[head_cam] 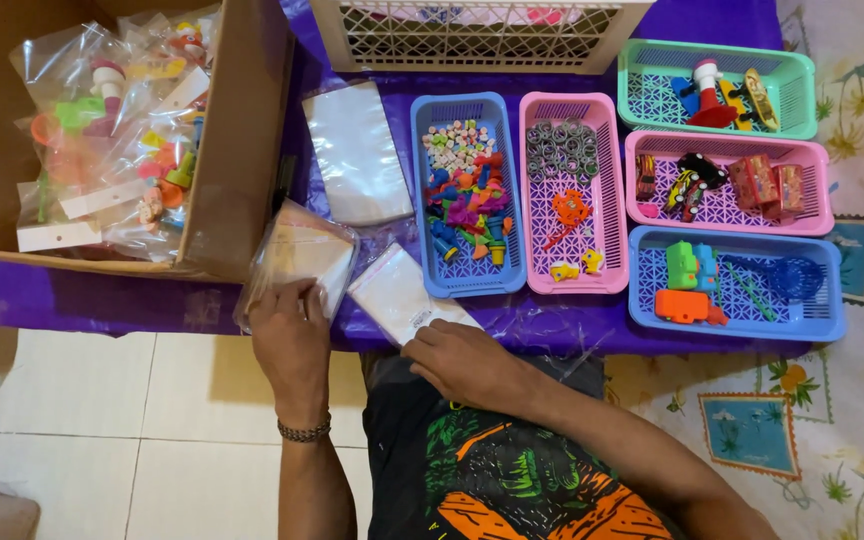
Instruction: Sorting and packaging small colorful plastic charms and beads into small clear plastic bags.
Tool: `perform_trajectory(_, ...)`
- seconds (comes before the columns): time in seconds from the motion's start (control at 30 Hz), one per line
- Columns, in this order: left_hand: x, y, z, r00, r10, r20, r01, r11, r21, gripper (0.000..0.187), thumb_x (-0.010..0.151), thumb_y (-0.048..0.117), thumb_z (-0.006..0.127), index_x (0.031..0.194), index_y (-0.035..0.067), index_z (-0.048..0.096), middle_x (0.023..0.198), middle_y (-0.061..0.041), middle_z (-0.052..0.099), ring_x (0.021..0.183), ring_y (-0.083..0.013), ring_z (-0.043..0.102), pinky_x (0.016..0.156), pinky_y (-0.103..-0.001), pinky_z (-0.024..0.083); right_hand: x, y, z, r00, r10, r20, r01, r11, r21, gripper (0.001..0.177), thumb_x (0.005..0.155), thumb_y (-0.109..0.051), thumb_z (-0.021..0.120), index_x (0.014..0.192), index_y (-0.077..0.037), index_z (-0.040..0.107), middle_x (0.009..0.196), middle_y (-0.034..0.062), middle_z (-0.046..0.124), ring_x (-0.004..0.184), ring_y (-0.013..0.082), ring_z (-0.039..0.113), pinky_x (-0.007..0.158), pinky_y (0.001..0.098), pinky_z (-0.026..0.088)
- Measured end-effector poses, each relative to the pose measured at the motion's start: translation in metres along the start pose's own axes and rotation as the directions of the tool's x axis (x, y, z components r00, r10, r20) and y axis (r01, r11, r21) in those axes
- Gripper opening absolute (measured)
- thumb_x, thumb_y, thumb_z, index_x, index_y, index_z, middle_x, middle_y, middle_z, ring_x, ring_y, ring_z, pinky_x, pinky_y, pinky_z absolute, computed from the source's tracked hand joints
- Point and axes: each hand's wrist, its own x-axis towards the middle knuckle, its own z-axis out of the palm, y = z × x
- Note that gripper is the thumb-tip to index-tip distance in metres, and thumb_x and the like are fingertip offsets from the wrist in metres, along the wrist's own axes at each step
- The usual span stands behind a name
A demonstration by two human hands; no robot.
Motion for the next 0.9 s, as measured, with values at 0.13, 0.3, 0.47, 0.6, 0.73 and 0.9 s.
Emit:
perform_trajectory(0.13, 0.006, 0.024, -0.03, 0.997, 0.01, -0.073, -0.01, 1.0, -0.006, 0.012, 0.089, 0.013, 0.083, 0.099, 0.015, 0.079, 0.088, -0.001, 0.066, 0.08, -0.0213, 0.065, 0.077, -0.032, 0.054, 0.006, -0.011, -0.016, 0.998, 0.055, -0.028, -0.052, 0.993, 0.105, 0.019, 0.103, -0.024, 0.059, 0.108, -0.007, 0.064, 0.092, 0.0102, 0.064, 0.091, 0.0306, 0.065, 0.074, 0.0403, 0.055)
perform_trajectory(0.3, 0.009, 0.074, -0.086, 0.952, 0.287, 0.104, -0.23, 0.898, -0.375, 0.016, 0.092, 0.005, 0.076, 0.107, 0.007, 0.072, 0.099, -0.008, 0.068, 0.092, -0.0262, 0.059, 0.084, -0.037, 0.049, 0.009, -0.028, -0.046, 0.907, 0.38, -0.182, -0.207, 0.778, 0.593, 0.071, 0.088, -0.054, 0.066, 0.143, -0.01, 0.053, 0.137, 0.0111, 0.063, 0.116, 0.0237, 0.066, 0.091, 0.0361, 0.058)
perform_trajectory(0.47, -0.007, 0.119, -0.088, 0.808, 0.564, 0.17, -0.393, 0.732, -0.557, 0.02, 0.091, 0.008, 0.075, 0.11, 0.006, 0.07, 0.095, -0.009, 0.065, 0.083, -0.029, 0.055, 0.073, -0.04, 0.047, -0.009, -0.031, -0.073, 0.756, 0.617, -0.219, -0.188, 0.525, 0.83, 0.036, 0.087, -0.014, 0.079, 0.117, -0.006, 0.06, 0.103, 0.0099, 0.075, 0.095, 0.017, 0.074, 0.089, 0.0281, 0.059)
perform_trajectory(0.6, -0.004, 0.14, -0.078, 0.899, 0.404, 0.171, -0.174, 0.685, -0.707, 0.036, 0.086, 0.029, 0.082, 0.114, 0.009, 0.07, 0.107, -0.008, 0.066, 0.102, -0.0258, 0.062, 0.092, -0.036, 0.049, -0.034, -0.024, -0.084, 0.588, 0.741, -0.324, -0.108, 0.469, 0.877, 0.009, 0.093, 0.001, 0.069, 0.099, -0.001, 0.062, 0.089, 0.0151, 0.076, 0.082, 0.0219, 0.078, 0.077, 0.0306, 0.069)
perform_trajectory(0.73, -0.001, 0.164, -0.067, 0.906, 0.188, 0.379, 0.221, 0.553, -0.803, 0.077, 0.086, 0.03, 0.082, 0.144, -0.006, 0.048, 0.126, -0.034, 0.055, 0.113, -0.0523, 0.061, 0.094, -0.053, 0.054, -0.059, -0.014, -0.082, 0.547, 0.71, -0.443, 0.006, 0.526, 0.851, 0.011, 0.094, 0.0, 0.068, 0.102, 0.003, 0.061, 0.086, 0.0221, 0.078, 0.07, 0.0262, 0.078, 0.064, 0.0355, 0.065)
perform_trajectory(0.9, 0.006, 0.187, -0.05, 0.781, 0.226, 0.582, 0.458, 0.427, -0.78, 0.015, 0.086, 0.021, 0.083, 0.097, 0.011, 0.082, 0.069, -0.009, 0.076, 0.058, -0.0189, 0.074, 0.063, -0.032, 0.061, -0.079, -0.005, -0.085, 0.465, 0.748, -0.474, 0.047, 0.513, 0.857, 0.011, 0.095, 0.001, 0.066, 0.102, 0.003, 0.058, 0.09, 0.0239, 0.078, 0.074, 0.0271, 0.079, 0.066, 0.0357, 0.065)
